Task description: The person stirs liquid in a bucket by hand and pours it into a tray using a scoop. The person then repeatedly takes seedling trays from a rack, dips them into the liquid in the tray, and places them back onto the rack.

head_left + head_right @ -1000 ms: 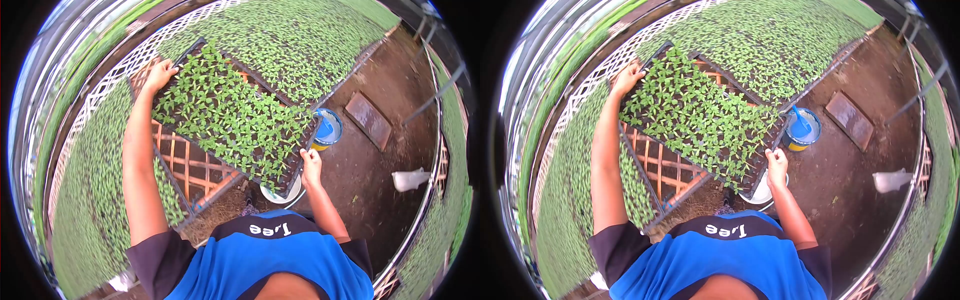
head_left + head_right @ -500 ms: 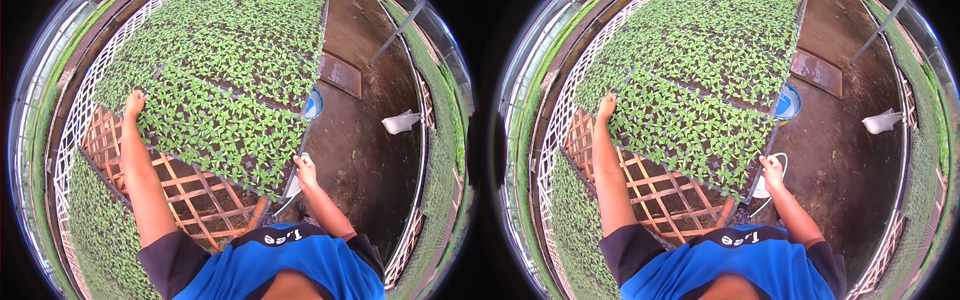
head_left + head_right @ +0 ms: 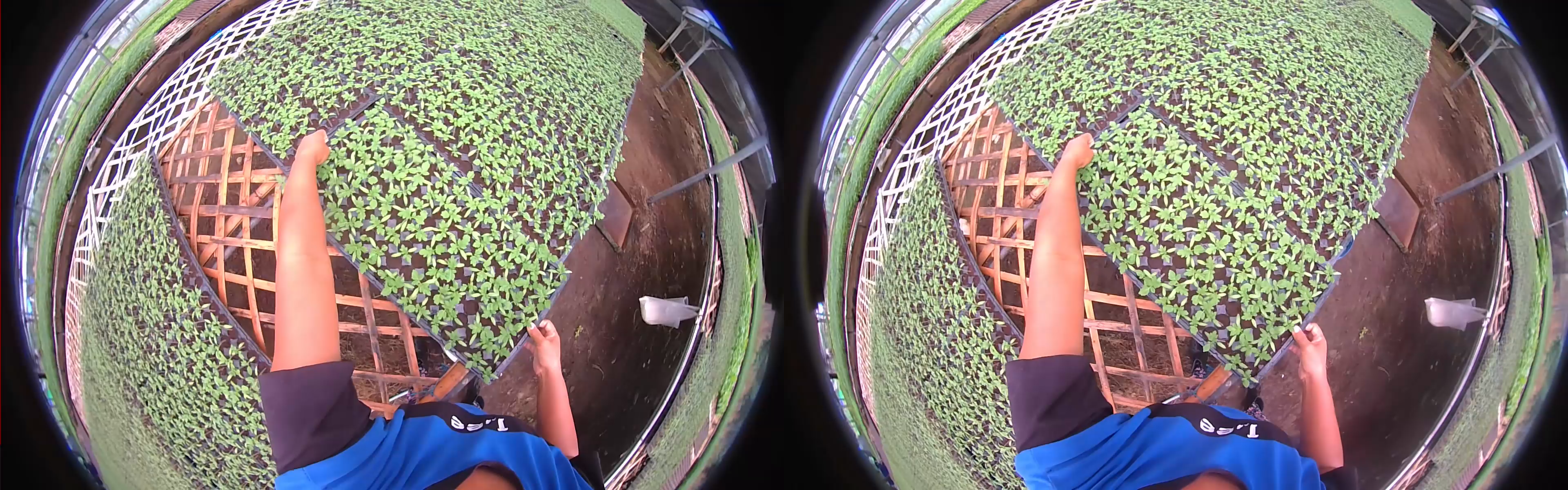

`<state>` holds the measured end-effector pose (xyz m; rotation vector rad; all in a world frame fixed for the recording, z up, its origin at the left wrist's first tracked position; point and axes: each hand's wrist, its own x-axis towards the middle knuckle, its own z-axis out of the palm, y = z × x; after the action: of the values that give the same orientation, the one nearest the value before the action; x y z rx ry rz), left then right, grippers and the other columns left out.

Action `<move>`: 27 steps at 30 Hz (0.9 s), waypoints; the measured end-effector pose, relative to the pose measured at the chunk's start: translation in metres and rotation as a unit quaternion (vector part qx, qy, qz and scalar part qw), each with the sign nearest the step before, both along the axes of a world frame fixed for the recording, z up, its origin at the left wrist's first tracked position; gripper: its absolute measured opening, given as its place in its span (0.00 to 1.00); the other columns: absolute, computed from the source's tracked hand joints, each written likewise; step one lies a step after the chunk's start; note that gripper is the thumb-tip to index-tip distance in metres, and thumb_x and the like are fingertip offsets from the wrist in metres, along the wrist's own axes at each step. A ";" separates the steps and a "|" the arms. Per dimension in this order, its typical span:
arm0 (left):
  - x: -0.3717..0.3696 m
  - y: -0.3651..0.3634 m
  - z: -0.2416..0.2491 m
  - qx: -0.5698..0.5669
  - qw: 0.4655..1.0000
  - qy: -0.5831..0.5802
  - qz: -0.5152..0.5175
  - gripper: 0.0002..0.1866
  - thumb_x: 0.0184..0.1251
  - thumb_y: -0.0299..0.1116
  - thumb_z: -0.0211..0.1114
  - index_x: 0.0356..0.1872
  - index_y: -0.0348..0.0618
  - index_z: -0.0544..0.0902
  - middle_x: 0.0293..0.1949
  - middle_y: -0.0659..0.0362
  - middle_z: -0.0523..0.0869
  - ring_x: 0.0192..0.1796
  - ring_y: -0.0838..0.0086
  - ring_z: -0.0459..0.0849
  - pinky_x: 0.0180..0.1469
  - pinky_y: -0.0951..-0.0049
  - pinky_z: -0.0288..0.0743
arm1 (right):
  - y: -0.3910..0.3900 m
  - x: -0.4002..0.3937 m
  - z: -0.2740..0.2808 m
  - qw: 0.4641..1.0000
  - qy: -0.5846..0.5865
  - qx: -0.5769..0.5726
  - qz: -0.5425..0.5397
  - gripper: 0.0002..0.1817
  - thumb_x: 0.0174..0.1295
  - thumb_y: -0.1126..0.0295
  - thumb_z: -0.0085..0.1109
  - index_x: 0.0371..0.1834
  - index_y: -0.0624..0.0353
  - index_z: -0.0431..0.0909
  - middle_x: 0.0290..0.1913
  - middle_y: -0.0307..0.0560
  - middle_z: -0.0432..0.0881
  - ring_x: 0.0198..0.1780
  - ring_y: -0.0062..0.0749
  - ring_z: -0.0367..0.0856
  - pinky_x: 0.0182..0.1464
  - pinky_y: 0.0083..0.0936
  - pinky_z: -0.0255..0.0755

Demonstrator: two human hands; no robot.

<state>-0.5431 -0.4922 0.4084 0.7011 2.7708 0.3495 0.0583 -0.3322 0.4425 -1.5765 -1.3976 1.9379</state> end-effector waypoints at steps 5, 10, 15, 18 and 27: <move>-0.008 0.008 -0.013 0.048 0.994 0.076 0.063 0.14 0.49 0.33 0.62 0.38 0.44 0.75 0.41 0.49 0.78 0.45 0.56 0.76 0.47 0.62 0.69 | 0.002 -0.013 -0.014 0.999 -0.015 0.045 0.011 0.04 0.54 0.69 0.57 0.28 0.47 0.71 0.29 0.26 0.74 0.30 0.13 0.68 0.30 0.16 0.62; 0.009 0.013 0.005 -0.029 0.992 0.043 0.111 0.17 0.51 0.39 0.62 0.44 0.53 0.73 0.49 0.57 0.74 0.53 0.59 0.71 0.52 0.57 0.64 | -0.005 -0.014 -0.011 0.999 -0.043 0.003 -0.011 0.07 0.54 0.65 0.58 0.33 0.47 0.70 0.29 0.28 0.72 0.30 0.16 0.69 0.29 0.18 0.67; -0.017 -0.002 -0.015 0.063 0.989 0.102 0.085 0.16 0.51 0.40 0.62 0.40 0.49 0.72 0.40 0.52 0.80 0.45 0.57 0.77 0.43 0.57 0.69 | -0.001 -0.012 -0.002 0.998 -0.013 -0.059 -0.017 0.06 0.54 0.69 0.57 0.33 0.51 0.70 0.30 0.33 0.70 0.29 0.19 0.70 0.31 0.21 0.72; -0.022 -0.016 -0.014 0.104 0.988 0.102 0.042 0.13 0.52 0.39 0.61 0.36 0.47 0.74 0.36 0.51 0.80 0.40 0.55 0.78 0.41 0.58 0.70 | -0.001 -0.010 -0.018 0.998 0.024 -0.039 -0.035 0.06 0.53 0.69 0.58 0.30 0.50 0.69 0.28 0.31 0.70 0.29 0.18 0.69 0.33 0.21 0.70; 0.095 -0.046 0.082 0.108 0.949 0.290 0.057 0.10 0.53 0.39 0.60 0.35 0.51 0.75 0.45 0.58 0.73 0.45 0.62 0.75 0.44 0.58 0.68 | 0.001 0.010 -0.014 0.997 0.023 -0.057 0.046 0.10 0.57 0.61 0.53 0.39 0.50 0.69 0.34 0.34 0.73 0.34 0.19 0.72 0.35 0.22 0.69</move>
<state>-0.4484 -0.5384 0.4907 0.7990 3.3776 0.5519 0.0681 -0.3308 0.4288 -1.5317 -1.3858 2.1286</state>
